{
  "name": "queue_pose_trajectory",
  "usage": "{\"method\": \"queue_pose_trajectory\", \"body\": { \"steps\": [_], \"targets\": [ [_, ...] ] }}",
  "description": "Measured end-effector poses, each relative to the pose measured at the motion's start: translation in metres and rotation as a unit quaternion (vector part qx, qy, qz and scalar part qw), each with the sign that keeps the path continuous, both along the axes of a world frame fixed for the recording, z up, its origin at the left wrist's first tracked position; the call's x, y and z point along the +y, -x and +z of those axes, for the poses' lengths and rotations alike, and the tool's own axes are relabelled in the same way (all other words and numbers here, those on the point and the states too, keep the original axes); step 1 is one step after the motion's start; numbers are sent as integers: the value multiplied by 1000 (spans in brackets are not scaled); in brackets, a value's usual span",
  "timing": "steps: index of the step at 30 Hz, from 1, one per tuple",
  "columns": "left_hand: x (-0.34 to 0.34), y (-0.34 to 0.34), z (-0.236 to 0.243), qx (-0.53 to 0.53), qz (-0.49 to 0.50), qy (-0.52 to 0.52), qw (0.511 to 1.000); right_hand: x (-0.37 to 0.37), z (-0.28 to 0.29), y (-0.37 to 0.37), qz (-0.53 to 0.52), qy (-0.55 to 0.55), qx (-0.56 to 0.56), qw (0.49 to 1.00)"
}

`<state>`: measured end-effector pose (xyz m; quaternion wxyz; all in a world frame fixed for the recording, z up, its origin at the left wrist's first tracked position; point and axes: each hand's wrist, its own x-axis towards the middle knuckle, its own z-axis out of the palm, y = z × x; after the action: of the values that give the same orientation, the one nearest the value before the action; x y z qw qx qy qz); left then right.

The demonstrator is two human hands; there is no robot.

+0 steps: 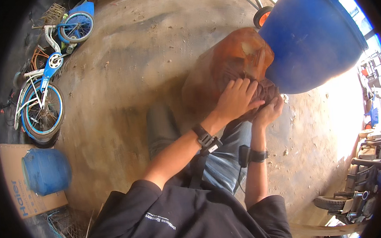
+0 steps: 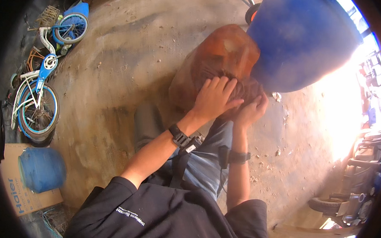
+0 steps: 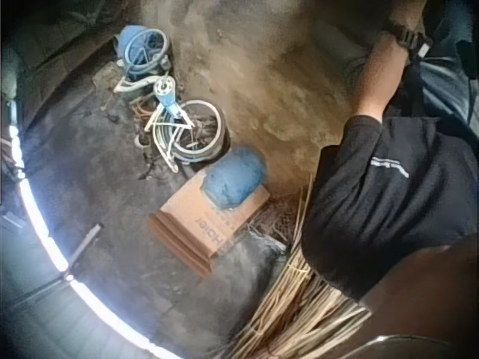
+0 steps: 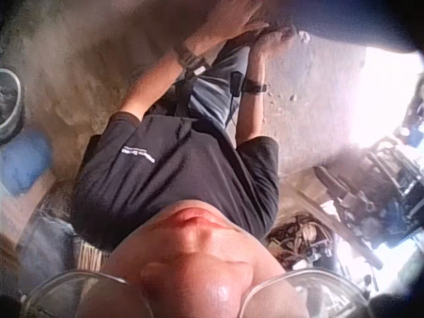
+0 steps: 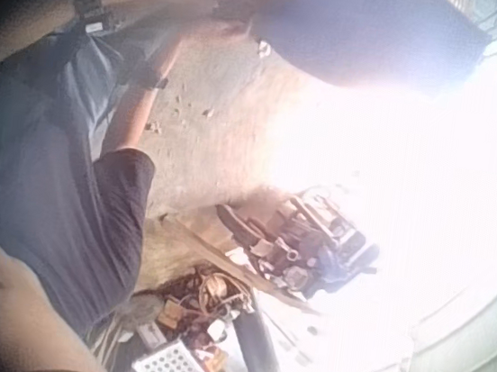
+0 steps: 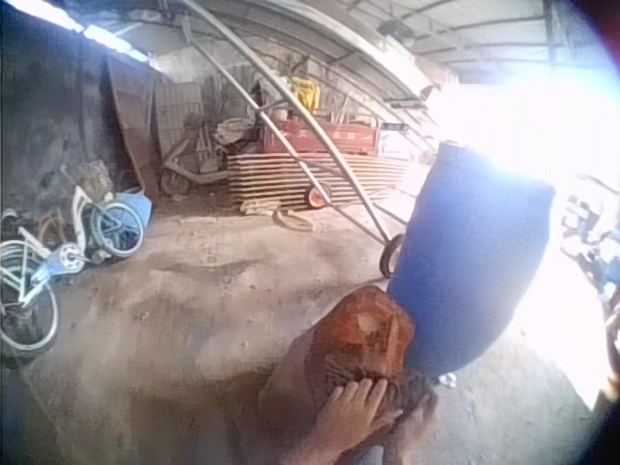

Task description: The person cleans a plastic container by hand using a cloth. The person first collects trash including plastic pieces and cardboard into a large plastic bag, then wipes the outside of a large orange plastic container with a brown cloth while kneeling on the floor.

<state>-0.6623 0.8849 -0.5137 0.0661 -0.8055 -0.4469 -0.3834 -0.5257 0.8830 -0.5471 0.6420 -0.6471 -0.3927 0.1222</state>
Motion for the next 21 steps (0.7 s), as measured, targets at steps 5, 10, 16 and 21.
{"method": "queue_pose_trajectory", "body": {
  "steps": [5, 10, 16, 21],
  "targets": [
    [11, 17, 9, -78, -4, 41, 996, -37, -16, 49, -5, 15, -53, 998],
    [23, 60, 8, -128, 18, -2, 992, -30, -15, 111, 33, -44, -202, 978],
    [29, 77, 11, -135, 95, 28, 986, 10, -29, 126, 5, -112, -296, 949],
    [29, 91, 7, -146, 109, 41, 982, 41, -13, 102, 121, -187, -341, 913]
  ]
}}
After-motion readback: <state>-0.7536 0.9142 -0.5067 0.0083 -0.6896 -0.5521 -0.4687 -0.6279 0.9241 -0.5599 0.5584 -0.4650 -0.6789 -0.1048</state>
